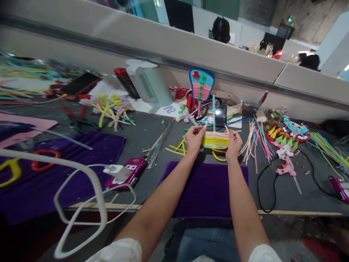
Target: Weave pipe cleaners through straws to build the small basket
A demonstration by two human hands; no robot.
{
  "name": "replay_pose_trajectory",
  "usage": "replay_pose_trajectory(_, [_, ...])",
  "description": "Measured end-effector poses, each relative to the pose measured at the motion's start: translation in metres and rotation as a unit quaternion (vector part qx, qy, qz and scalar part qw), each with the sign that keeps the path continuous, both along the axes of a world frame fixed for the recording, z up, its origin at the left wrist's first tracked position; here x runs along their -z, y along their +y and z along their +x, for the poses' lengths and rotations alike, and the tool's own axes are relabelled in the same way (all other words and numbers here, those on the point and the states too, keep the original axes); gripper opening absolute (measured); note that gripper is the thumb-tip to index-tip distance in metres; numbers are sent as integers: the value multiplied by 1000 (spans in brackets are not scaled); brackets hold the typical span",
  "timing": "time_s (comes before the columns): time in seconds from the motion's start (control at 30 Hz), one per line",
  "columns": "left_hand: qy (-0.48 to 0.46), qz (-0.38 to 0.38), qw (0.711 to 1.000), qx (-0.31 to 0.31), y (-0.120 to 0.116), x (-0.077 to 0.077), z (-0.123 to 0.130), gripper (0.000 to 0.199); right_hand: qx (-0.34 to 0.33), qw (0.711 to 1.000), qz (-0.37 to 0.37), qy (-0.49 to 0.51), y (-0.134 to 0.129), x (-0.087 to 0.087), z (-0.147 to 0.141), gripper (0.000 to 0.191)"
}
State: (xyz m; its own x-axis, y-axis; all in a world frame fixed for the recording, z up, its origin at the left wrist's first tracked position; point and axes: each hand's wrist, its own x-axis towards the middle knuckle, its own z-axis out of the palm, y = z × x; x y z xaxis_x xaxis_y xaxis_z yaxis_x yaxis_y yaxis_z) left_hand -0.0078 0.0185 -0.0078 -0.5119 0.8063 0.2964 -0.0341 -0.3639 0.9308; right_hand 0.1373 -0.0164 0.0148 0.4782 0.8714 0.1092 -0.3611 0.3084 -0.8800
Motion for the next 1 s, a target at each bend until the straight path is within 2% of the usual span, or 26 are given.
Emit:
replay_pose_trajectory(0.07, [-125, -32, 990, 54, 0, 0, 3, 30, 5, 1000, -3, 14, 2, 1, 1, 36])
replay_pose_trajectory(0.13, [-213, -96, 958, 163, -1, -1, 5, 36, 4, 1000, -4, 23, 3, 3, 2, 35])
replay_pose_trajectory(0.2, [-247, -166, 910, 288, -4, -3, 5, 38, -14, 1000, 0, 25, 4, 4, 3, 35])
replay_pose_trajectory(0.27, [-255, -202, 876, 356, -6, -5, 3, 39, -45, 999, -6, 11, 6, 7, 7, 37])
replay_pose_trajectory(0.33, [-263, -203, 872, 359, -6, -6, 0, 39, -69, 997, -33, -26, 7, 9, 16, 39])
replay_pose_trajectory(0.4, [-283, -187, 886, 317, -3, -5, -6, 38, -70, 991, -80, -84, 7, 10, 28, 40])
replay_pose_trajectory(0.47, [-312, -169, 897, 265, 2, -5, -13, 36, -73, 973, -106, -193, 5, 10, 40, 35])
replay_pose_trajectory(0.5, [-323, -163, 899, 245, 4, -4, -17, 36, -86, 952, -109, -274, 3, 9, 44, 29])
replay_pose_trajectory(0.53, [-331, -160, 901, 229, 6, -4, -21, 36, -111, 918, -104, -366, 1, 8, 46, 22])
replay_pose_trajectory(0.6, [-342, -158, 905, 198, 9, -3, -28, 37, -151, 838, -98, -515, -6, 3, 46, 11])
replay_pose_trajectory(0.67, [-347, -152, 911, 164, 10, -3, -32, 37, -188, 771, -106, -599, -12, -2, 40, 10])
replay_pose_trajectory(0.8, [-349, -128, 920, 122, 11, -5, -37, 35, -235, 659, -141, -700, -18, -6, 28, 22])
replay_pose_trajectory(0.9, [-361, -119, 916, 127, 13, -5, -40, 36, -230, 605, -144, -748, -18, -2, 26, 32])
replay_pose_trajectory(1.0, [-383, -106, 909, 127, 15, -5, -45, 37, -217, 583, -123, -774, -17, 2, 26, 32])
